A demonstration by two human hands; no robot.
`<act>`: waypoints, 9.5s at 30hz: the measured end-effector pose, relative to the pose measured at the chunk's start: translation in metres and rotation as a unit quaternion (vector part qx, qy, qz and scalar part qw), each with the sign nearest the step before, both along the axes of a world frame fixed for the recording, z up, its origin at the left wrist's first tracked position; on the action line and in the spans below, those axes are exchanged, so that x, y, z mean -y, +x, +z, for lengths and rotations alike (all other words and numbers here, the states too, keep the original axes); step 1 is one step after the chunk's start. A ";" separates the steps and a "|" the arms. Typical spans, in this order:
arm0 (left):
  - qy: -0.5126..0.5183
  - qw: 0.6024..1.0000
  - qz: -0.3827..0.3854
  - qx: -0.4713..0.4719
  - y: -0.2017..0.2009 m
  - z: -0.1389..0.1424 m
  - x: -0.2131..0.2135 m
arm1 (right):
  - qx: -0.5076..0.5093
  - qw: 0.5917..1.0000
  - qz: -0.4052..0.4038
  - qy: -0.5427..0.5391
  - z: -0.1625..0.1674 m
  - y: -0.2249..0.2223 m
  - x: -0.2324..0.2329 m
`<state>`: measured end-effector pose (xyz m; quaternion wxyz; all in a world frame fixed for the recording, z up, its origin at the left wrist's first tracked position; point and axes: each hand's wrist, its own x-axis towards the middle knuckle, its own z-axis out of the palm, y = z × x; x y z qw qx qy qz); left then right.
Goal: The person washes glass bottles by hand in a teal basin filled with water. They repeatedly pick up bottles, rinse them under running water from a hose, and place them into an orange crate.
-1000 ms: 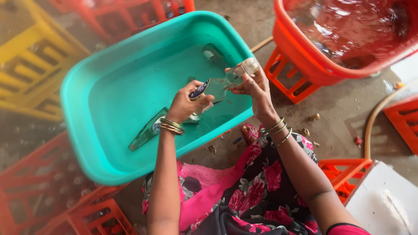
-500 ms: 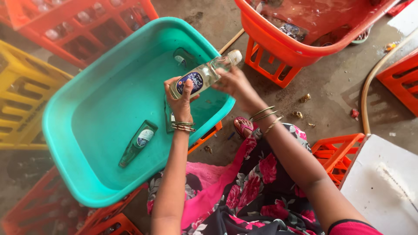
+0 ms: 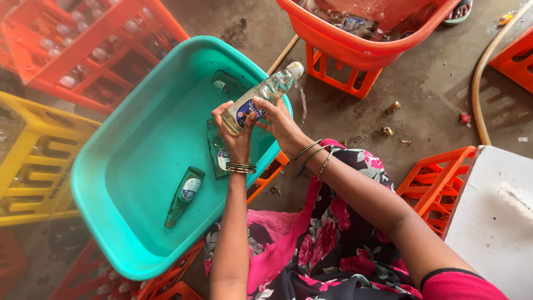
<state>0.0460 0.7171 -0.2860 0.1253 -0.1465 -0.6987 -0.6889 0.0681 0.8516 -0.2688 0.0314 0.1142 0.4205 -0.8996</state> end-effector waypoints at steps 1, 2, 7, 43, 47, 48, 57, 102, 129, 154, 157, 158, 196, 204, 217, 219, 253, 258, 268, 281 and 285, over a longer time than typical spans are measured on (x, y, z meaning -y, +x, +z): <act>-0.005 1.000 -0.005 0.001 0.001 -0.001 -0.001 | 0.004 1.000 -0.004 -0.007 -0.002 0.000 -0.001; -0.010 1.000 -0.009 0.002 0.002 -0.001 -0.002 | 0.008 1.000 -0.016 -0.002 -0.005 0.000 -0.002; 0.088 0.986 -0.034 0.141 0.002 -0.004 -0.011 | 0.033 0.996 -0.080 0.030 -0.014 -0.001 0.001; 0.020 0.997 -0.045 0.056 0.003 -0.009 -0.014 | 0.066 0.996 -0.049 -0.044 -0.011 -0.007 -0.005; 0.020 0.998 -0.042 0.050 0.003 -0.008 -0.013 | 0.065 0.996 -0.047 -0.041 -0.007 -0.005 -0.004; 0.020 0.998 -0.043 0.051 0.003 -0.007 -0.013 | 0.063 0.996 -0.045 -0.042 -0.006 -0.005 -0.004; 0.012 0.998 -0.038 0.049 0.006 -0.003 -0.011 | 0.061 0.996 -0.046 -0.042 -0.003 -0.005 -0.003; -0.018 0.998 -0.037 0.043 0.009 0.001 -0.009 | 0.072 0.995 -0.045 -0.062 -0.004 -0.002 -0.001; -0.053 0.998 -0.027 0.013 0.009 0.000 -0.007 | 0.074 0.994 -0.037 -0.066 -0.005 0.000 -0.003; -0.069 0.997 -0.036 0.008 0.012 0.005 -0.010 | 0.059 0.995 -0.031 -0.080 -0.013 0.001 -0.006; -0.071 0.997 -0.037 0.010 0.011 0.005 -0.010 | 0.066 0.994 -0.035 -0.077 -0.011 0.002 -0.006; -0.072 0.997 -0.037 0.011 0.011 0.005 -0.010 | 0.067 0.994 -0.035 -0.076 -0.010 0.002 -0.006; -0.080 0.996 -0.033 0.007 0.014 0.007 -0.008 | 0.071 0.995 -0.030 -0.069 -0.005 0.004 -0.005; -0.083 0.996 -0.032 0.000 0.015 0.009 -0.008 | 0.070 0.995 -0.028 -0.073 -0.007 0.004 -0.005; -0.074 0.997 -0.034 0.008 0.016 0.013 -0.007 | 0.063 0.994 -0.028 -0.086 -0.009 0.004 -0.003; -0.072 0.997 -0.034 0.014 0.016 0.014 -0.007 | 0.063 0.994 -0.027 -0.082 -0.010 0.004 -0.003; -0.108 0.994 -0.022 -0.009 0.019 0.016 -0.003 | 0.077 0.995 -0.019 -0.067 -0.001 0.007 -0.002; -0.116 0.993 -0.017 -0.017 0.019 0.015 -0.003 | 0.076 0.994 -0.020 -0.071 0.000 0.007 -0.002; -0.114 0.993 -0.017 -0.018 0.019 0.015 -0.001 | 0.068 0.994 -0.018 -0.078 -0.003 0.005 -0.001; -0.118 0.993 -0.014 -0.028 0.021 0.016 0.000 | 0.074 0.994 -0.016 -0.073 0.002 0.009 0.000; -0.111 0.993 -0.020 -0.016 0.021 0.017 0.000 | 0.068 0.995 -0.018 -0.072 0.002 0.009 -0.001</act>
